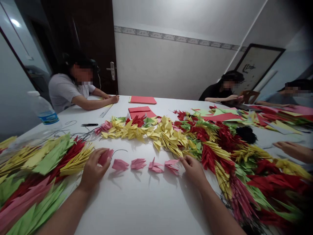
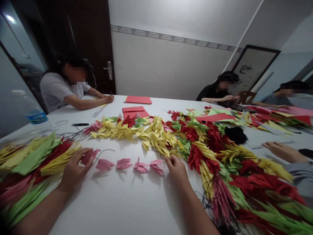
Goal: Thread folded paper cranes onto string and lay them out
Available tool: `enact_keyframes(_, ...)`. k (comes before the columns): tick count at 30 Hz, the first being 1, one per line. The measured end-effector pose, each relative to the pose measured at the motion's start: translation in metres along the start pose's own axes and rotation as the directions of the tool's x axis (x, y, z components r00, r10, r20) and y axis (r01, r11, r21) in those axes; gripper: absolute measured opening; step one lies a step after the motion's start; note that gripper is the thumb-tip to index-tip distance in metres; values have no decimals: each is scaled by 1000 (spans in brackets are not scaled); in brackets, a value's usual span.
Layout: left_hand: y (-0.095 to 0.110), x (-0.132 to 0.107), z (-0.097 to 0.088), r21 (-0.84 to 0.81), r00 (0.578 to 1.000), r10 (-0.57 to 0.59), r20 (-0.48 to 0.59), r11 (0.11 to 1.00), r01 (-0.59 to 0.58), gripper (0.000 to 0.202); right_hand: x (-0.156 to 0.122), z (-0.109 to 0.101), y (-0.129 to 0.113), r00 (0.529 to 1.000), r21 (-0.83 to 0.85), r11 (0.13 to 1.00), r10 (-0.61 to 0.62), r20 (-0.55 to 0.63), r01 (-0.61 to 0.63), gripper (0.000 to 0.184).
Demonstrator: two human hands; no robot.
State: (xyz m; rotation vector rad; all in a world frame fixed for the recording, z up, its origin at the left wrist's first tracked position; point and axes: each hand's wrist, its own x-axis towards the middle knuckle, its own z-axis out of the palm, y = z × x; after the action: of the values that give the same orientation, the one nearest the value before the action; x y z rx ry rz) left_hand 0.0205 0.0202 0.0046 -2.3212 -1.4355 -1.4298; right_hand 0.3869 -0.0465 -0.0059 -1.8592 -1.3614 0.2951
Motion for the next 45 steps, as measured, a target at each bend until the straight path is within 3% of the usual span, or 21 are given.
enact_keyframes(3,14,3,-9,-13,996,86,-8,996,-86,27,1,-5,3,999,34,999,23,-27,-22,41)
enact_keyframes(5,25,4,-11,-22,985,98,143,995,-96,27,3,-8,6,997,60,997,51,-66,-47,42)
enact_keyframes(8,36,-3,-8,-53,883,93,459,996,-77,25,5,-10,10,988,101,991,95,-117,-84,42)
enact_keyframes(10,36,-10,-4,-59,834,76,547,997,-52,26,6,-10,11,986,120,988,113,-126,-98,42)
enact_keyframes(19,4,-13,-4,-68,819,12,574,997,34,34,7,-7,9,986,112,988,119,-113,-106,43)
enact_keyframes(28,7,-13,-5,-18,812,-26,582,999,45,39,4,-6,7,991,26,996,84,-104,-82,43)
enact_keyframes(33,4,-17,-4,26,829,-72,555,997,69,45,1,-9,4,977,-30,996,79,-196,-87,42)
enact_keyframes(36,2,-18,-3,50,863,-79,500,997,63,45,1,-8,1,941,-81,993,-102,-323,80,40)
enact_keyframes(39,5,-17,-4,135,907,-121,403,988,71,41,-3,-4,-7,851,-144,942,-335,-404,303,33)
enact_keyframes(42,10,-16,-6,190,916,-158,369,977,92,36,-9,0,-17,791,-166,880,-474,-386,446,23)
enact_keyframes(45,14,-15,-7,175,893,-187,409,977,125,31,-16,3,-25,771,-136,832,-550,-320,538,18)
